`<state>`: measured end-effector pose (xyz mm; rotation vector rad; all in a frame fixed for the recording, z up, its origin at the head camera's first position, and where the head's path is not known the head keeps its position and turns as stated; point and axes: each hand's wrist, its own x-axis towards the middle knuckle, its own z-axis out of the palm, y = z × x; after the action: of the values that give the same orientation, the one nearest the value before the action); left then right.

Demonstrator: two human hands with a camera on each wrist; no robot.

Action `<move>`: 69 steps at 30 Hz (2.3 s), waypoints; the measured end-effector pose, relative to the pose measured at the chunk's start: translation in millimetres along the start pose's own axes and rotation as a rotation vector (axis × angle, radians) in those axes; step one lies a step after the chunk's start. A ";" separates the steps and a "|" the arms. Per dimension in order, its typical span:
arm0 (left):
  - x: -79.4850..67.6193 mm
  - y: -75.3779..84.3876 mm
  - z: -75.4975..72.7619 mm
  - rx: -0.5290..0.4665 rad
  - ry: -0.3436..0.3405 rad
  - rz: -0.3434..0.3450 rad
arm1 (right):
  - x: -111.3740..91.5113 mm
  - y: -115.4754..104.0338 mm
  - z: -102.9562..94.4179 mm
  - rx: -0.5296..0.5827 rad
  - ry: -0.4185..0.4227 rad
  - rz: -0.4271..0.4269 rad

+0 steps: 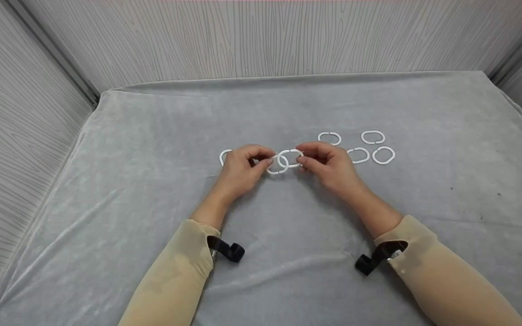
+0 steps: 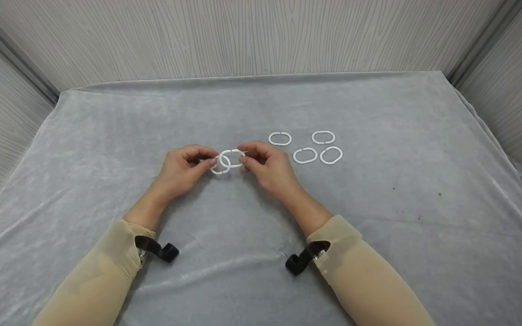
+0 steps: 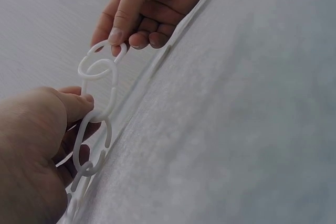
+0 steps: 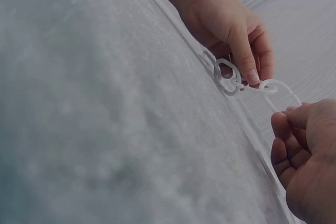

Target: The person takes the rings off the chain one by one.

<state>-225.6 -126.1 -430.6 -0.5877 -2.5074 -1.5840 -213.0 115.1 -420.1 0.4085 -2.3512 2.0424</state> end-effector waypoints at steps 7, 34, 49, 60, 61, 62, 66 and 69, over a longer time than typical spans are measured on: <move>0.1 0.8 0.4 -0.022 0.019 0.002 | 0.3 0.9 -0.6 -0.011 0.002 -0.009; 0.5 0.6 0.7 -0.072 0.034 0.016 | -0.5 2.4 -0.3 -0.037 -0.044 -0.056; 0.5 1.3 -0.1 -0.048 0.059 0.018 | -0.8 2.4 1.1 -0.027 -0.096 -0.068; 0.8 2.2 -0.9 -0.053 0.068 0.014 | -0.7 1.5 1.6 -0.035 -0.125 -0.047; 0.8 2.2 -0.8 -0.052 0.068 0.013 | -0.8 1.3 1.7 -0.034 -0.126 -0.046; 0.8 2.4 -0.8 -0.051 0.067 0.013 | -1.0 1.3 1.6 -0.032 -0.128 -0.045; 0.7 2.5 -0.7 -0.045 0.069 0.011 | -1.0 1.7 1.8 -0.026 -0.137 -0.045; 0.9 2.5 -0.7 -0.039 0.074 0.010 | -1.1 1.9 1.8 -0.027 -0.147 -0.052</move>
<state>-225.5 -125.5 -427.9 -0.5349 -2.4218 -1.6232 -212.0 113.8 -422.4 0.6327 -2.4164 2.0213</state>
